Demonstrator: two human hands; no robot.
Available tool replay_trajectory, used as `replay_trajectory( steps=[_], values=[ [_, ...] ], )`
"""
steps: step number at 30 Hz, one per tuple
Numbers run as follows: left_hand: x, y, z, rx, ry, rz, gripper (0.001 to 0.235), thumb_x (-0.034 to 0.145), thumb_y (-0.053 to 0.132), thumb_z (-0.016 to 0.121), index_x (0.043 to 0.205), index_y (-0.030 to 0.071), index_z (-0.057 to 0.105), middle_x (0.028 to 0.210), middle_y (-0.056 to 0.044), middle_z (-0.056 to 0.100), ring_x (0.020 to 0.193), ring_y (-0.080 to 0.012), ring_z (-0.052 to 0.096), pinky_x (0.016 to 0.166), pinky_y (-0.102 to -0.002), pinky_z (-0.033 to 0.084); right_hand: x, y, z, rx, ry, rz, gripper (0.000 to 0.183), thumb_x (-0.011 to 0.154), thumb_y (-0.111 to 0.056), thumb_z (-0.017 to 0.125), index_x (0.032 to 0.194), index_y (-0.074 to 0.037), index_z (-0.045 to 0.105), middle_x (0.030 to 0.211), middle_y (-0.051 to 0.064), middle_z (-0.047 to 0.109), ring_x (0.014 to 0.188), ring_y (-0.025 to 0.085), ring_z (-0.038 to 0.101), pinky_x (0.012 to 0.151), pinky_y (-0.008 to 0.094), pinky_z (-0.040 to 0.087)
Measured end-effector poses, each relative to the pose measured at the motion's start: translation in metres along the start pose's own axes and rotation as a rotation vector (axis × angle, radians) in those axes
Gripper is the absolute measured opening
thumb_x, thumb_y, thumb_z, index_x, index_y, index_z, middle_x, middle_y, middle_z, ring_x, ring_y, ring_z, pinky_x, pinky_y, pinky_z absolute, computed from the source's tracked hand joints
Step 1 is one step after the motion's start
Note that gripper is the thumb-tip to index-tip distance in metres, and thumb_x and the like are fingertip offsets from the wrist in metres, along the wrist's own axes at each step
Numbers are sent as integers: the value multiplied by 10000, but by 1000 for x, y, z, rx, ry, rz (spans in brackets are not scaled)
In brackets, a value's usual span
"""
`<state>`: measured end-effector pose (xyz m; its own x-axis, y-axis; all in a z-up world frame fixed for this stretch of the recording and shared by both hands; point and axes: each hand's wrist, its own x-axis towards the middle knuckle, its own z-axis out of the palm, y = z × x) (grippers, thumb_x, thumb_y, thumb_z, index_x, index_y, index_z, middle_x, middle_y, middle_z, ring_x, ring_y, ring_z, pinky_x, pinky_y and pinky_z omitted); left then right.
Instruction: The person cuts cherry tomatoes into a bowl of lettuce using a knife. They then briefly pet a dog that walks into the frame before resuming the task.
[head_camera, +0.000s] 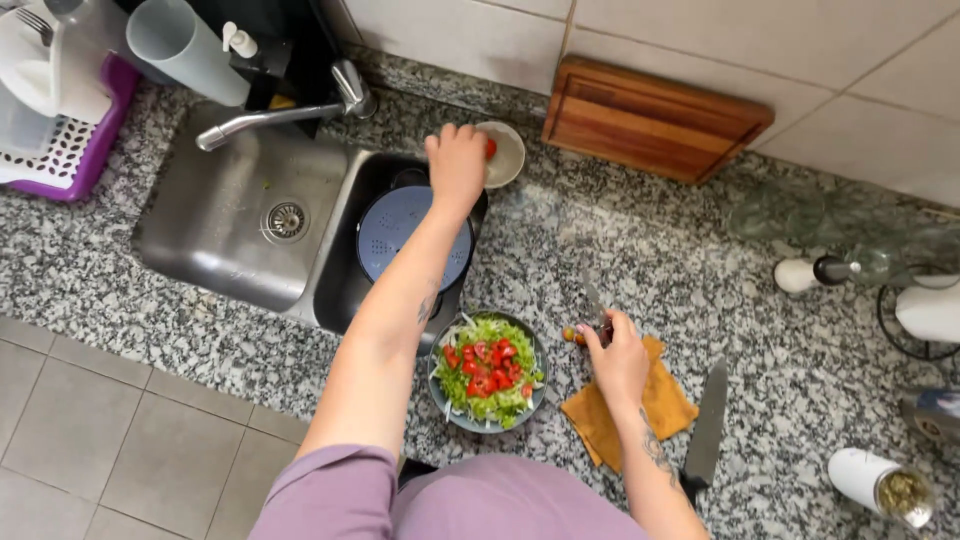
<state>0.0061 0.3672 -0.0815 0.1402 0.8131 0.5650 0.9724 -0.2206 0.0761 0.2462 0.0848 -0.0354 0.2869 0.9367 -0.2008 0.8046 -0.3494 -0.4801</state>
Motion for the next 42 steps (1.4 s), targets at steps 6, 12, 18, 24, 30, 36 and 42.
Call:
replay_trajectory(
  steps=[6,12,18,24,30,36,42],
  values=[
    [9,13,55,176,64,34,125,774,135,544,682,125,629,635,-66,573,657,-244,522,626,-386,338,11,2,2,140,75,1,340,867,-425,633,1055,-143,608,937,112,669,896,344,652,758,443,539],
    [17,31,28,150,-643,-118,223,878,246,525,1040,159,650,1088,-68,599,1048,-283,513,908,-430,378,1,-11,-32,264,-20,68,241,910,-355,543,976,-131,603,627,-26,569,478,103,409,484,267,297],
    [-25,44,-96,-1179,-420,-512,305,835,283,692,1137,271,646,943,-30,682,798,-146,670,652,-237,507,-19,8,-29,384,116,-198,273,1008,-267,423,914,-84,602,756,199,597,803,430,593,730,493,467],
    [-127,69,-226,-2016,-493,-778,387,897,195,634,1239,43,535,1121,-59,636,938,-100,655,724,-105,491,-40,-53,-53,410,10,-527,298,1011,-335,432,812,-149,550,688,79,555,711,344,567,674,414,469],
    [-193,90,-284,-2129,-392,-800,309,899,122,627,1189,39,565,1136,-126,617,1016,-179,627,834,-278,546,-74,-90,-56,105,127,-919,441,858,-568,587,868,-137,495,687,54,478,658,282,588,598,368,485],
    [-226,83,-310,-2078,-329,-818,290,883,115,645,1153,25,593,1087,-134,633,944,-182,657,813,-273,558,-96,-88,-45,74,92,-1063,507,847,-616,548,906,-116,487,715,50,469,675,275,592,594,359,489],
    [-245,89,-299,-2153,-192,-880,289,842,50,681,1117,6,602,1025,-150,635,913,-220,670,814,-323,583,-102,-79,-37,86,79,-1071,496,883,-599,490,885,-103,454,679,94,464,602,353,579,556,427,479]
  ],
)
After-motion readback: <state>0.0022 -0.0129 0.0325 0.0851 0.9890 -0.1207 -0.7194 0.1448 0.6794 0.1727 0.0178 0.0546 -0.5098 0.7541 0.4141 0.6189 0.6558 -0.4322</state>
